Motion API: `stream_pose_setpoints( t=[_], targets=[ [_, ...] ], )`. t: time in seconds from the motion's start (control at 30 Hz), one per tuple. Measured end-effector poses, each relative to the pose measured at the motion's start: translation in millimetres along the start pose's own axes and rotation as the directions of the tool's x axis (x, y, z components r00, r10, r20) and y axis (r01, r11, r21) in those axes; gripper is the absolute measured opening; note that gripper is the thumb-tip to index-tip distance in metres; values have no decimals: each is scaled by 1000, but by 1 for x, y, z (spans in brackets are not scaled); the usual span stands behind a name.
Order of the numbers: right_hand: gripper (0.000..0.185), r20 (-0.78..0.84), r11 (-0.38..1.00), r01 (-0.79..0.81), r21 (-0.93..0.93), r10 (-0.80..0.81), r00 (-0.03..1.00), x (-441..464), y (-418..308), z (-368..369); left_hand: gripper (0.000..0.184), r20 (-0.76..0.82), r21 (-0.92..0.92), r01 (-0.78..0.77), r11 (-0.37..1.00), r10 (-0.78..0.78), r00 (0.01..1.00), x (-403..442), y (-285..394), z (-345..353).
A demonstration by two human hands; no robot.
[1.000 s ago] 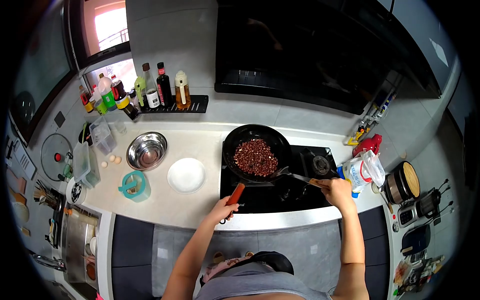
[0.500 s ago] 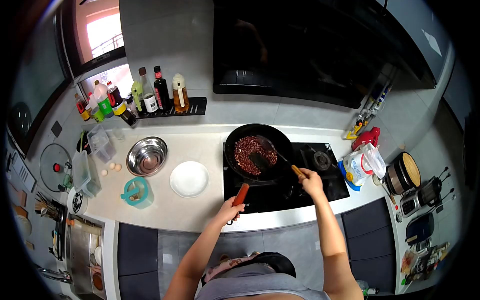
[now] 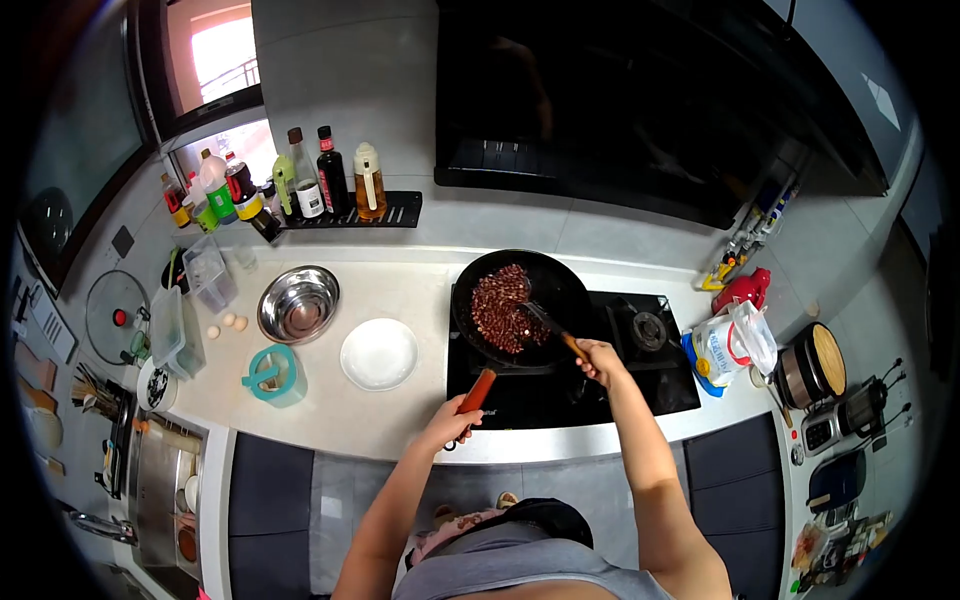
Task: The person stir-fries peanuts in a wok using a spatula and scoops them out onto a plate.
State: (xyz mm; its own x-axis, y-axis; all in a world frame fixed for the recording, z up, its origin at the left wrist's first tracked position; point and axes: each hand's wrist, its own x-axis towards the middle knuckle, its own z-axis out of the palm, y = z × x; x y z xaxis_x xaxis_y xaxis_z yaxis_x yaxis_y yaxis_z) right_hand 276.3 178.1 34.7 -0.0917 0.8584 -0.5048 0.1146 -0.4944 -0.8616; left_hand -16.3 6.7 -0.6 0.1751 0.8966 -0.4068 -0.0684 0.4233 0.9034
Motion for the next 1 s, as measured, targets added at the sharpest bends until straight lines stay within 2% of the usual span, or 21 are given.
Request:
stream_pose_setpoints(
  t=[0.13,0.17,0.23,0.33,0.4,0.53,0.6,0.73,0.83,0.93,1.0],
  targets=[
    [27,49,939,269,-212,-265,963,-9,10,3,39,-27,-12,17,1000,-17,999,3,-6,-4],
    [25,37,855,372,-363,-385,922,-13,13,-2,38,-30,-19,23,1000,-23,999,4,-7,-4],
    [23,75,590,506,-629,-602,795,-39,7,-12,37,-34,-13,22,1000,-22,999,3,-6,-5],
    [23,234,149,515,-844,-762,604,-96,-23,-37,36,-32,-14,5,1000,-5,999,2,-4,-7],
    [26,251,68,450,-890,-753,609,-136,-44,-54,36,-37,-6,3,1000,-3,999,-1,-1,-6],
    [26,265,25,391,-920,-696,668,-185,-73,-80,34,-55,0,10,1000,-10,998,-2,-1,-4],
    [26,323,-11,414,-910,-646,692,-184,-78,-83,35,-57,6,25,1000,-24,998,-1,-1,-2],
    [26,392,54,507,-860,-566,725,-138,-65,-50,37,-67,-20,8,1000,-10,998,-4,-3,7],
    [27,387,129,584,-801,-633,670,-85,-39,-11,41,-89,-39,12,999,-15,996,-7,-3,16],
    [32,296,115,524,-844,-715,633,-59,-21,22,41,-107,-47,2,999,-7,994,-10,0,22],
    [33,218,161,473,-866,-730,648,-50,-16,22,42,-111,-51,2,999,-8,994,-10,0,24]
  ],
)
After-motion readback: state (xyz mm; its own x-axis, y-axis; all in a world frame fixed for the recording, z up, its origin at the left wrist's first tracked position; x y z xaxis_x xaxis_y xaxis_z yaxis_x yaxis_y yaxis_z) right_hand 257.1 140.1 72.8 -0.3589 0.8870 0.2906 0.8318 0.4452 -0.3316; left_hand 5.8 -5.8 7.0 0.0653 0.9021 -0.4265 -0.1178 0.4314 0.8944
